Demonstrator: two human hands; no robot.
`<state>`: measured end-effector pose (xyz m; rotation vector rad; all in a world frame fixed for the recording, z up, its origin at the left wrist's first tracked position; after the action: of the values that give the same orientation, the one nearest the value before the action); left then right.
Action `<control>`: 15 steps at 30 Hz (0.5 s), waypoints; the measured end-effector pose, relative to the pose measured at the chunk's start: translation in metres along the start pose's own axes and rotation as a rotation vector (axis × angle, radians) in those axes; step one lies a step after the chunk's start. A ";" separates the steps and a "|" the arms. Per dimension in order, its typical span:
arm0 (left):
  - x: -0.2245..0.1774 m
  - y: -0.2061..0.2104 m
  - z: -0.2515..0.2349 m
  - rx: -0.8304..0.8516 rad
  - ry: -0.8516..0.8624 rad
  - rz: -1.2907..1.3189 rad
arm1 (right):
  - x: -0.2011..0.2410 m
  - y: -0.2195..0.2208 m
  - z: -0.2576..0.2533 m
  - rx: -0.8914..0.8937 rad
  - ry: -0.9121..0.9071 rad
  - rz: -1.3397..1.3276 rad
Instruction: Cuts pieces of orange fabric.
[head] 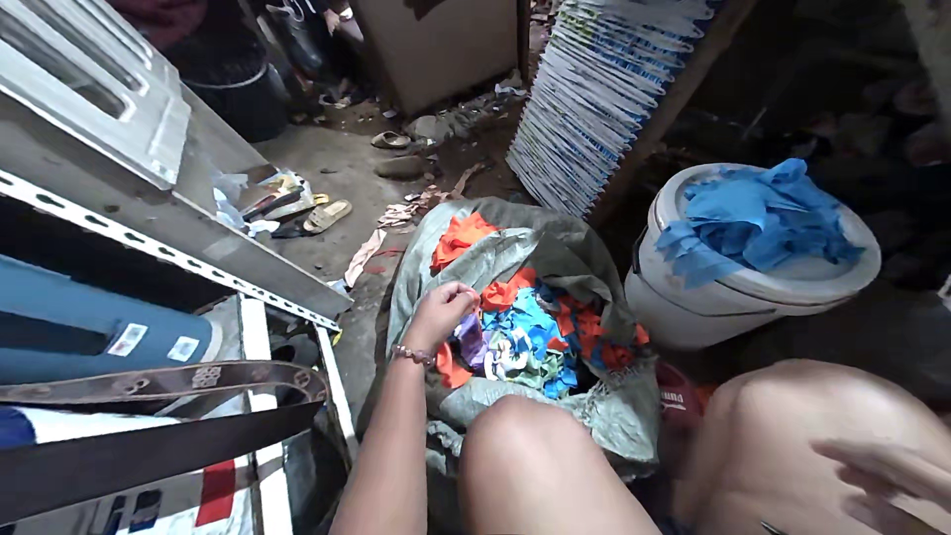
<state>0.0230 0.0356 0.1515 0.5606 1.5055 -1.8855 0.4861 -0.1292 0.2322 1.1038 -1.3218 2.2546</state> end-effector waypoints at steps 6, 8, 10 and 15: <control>-0.096 -0.004 0.047 0.136 0.230 0.418 | 0.035 0.024 -0.094 -0.299 -0.422 -0.234; -0.121 0.002 0.056 0.178 0.295 0.560 | 0.046 0.031 -0.125 -0.266 -0.265 -0.626; -0.137 0.010 0.061 0.184 0.342 0.608 | 0.058 0.039 -0.143 -0.111 -0.054 -1.024; -0.151 0.043 0.067 0.191 0.239 0.803 | 0.068 0.070 -0.154 0.047 0.133 -1.428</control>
<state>0.1632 -0.0013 0.2417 1.2913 0.9968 -1.3491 0.3286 -0.0442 0.1970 1.2420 -0.1575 1.1962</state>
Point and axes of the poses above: each hand's wrist, its own z-axis away from the middle knuckle, its own y-axis out of the palm, x = y × z, the point moved 3 cm from there along -z, towards the middle knuckle, and after that the axes turned 8 degrees about -z, right-handed, at the moved point
